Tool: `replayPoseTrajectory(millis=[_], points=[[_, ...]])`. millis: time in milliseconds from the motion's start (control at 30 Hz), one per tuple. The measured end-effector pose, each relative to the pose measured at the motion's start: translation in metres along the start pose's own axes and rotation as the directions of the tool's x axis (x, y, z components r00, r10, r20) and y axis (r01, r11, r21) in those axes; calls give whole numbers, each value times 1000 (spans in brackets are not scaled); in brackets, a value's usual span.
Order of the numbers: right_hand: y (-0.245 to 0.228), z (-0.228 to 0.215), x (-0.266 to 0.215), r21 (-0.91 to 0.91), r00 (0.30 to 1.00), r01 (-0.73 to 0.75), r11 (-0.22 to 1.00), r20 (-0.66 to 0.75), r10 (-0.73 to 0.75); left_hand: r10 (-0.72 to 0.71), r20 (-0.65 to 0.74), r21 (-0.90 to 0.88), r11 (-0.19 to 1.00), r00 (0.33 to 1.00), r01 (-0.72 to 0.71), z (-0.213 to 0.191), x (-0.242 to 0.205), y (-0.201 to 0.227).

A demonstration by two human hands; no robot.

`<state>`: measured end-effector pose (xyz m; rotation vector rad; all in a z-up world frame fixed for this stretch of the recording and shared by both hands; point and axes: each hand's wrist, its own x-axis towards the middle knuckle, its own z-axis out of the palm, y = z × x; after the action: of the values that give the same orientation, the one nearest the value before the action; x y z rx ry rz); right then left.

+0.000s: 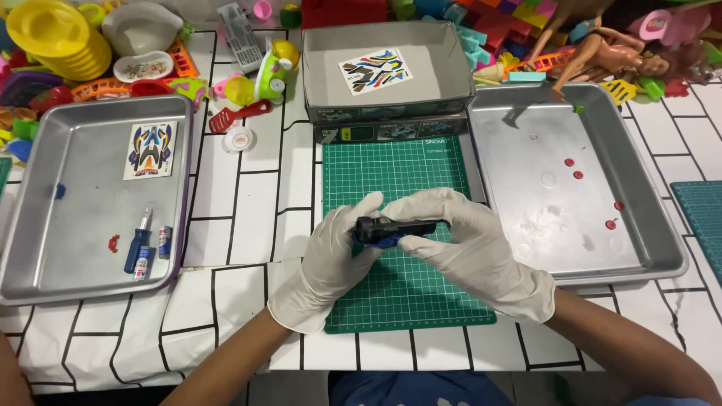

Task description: The person assembles a blue toy car on a green cutting mat. They attach the wheels to the chassis, place the blue body shell over the frame, and then attach red wheel caps to the wheels.

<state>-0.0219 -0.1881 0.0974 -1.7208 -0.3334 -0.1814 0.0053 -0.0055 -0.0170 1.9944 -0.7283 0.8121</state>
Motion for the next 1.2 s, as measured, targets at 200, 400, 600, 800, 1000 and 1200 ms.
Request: replayPoseTrajectory(millis=[200, 400, 600, 800, 1000, 1200], points=[[-1, 0, -2, 103, 995, -63, 993, 84, 55, 14, -21, -131, 991, 1000, -17, 3, 4, 3], [0, -17, 2, 97, 957, -44, 994, 288, 15, 163, -69, 32, 986, 984, -161, -8, 12, 15], [17, -22, -10, 23, 965, -4, 1000, 262, -2, 162, -83, 94, 984, 983, -154, -4, 2, 9], [-10, -1, 5, -237, 988, 151, 960, 30, -148, -110, -44, -368, 926, 993, 87, -26, 16, 29], [74, -16, -6, -445, 734, 588, 676, -58, -677, -413, -55, -514, 792, 909, 328, -16, 8, 22], [41, 1, -4, -431, 833, 490, 758, -24, -552, -391, 12, -408, 838, 920, 361, -18, 6, 22]])
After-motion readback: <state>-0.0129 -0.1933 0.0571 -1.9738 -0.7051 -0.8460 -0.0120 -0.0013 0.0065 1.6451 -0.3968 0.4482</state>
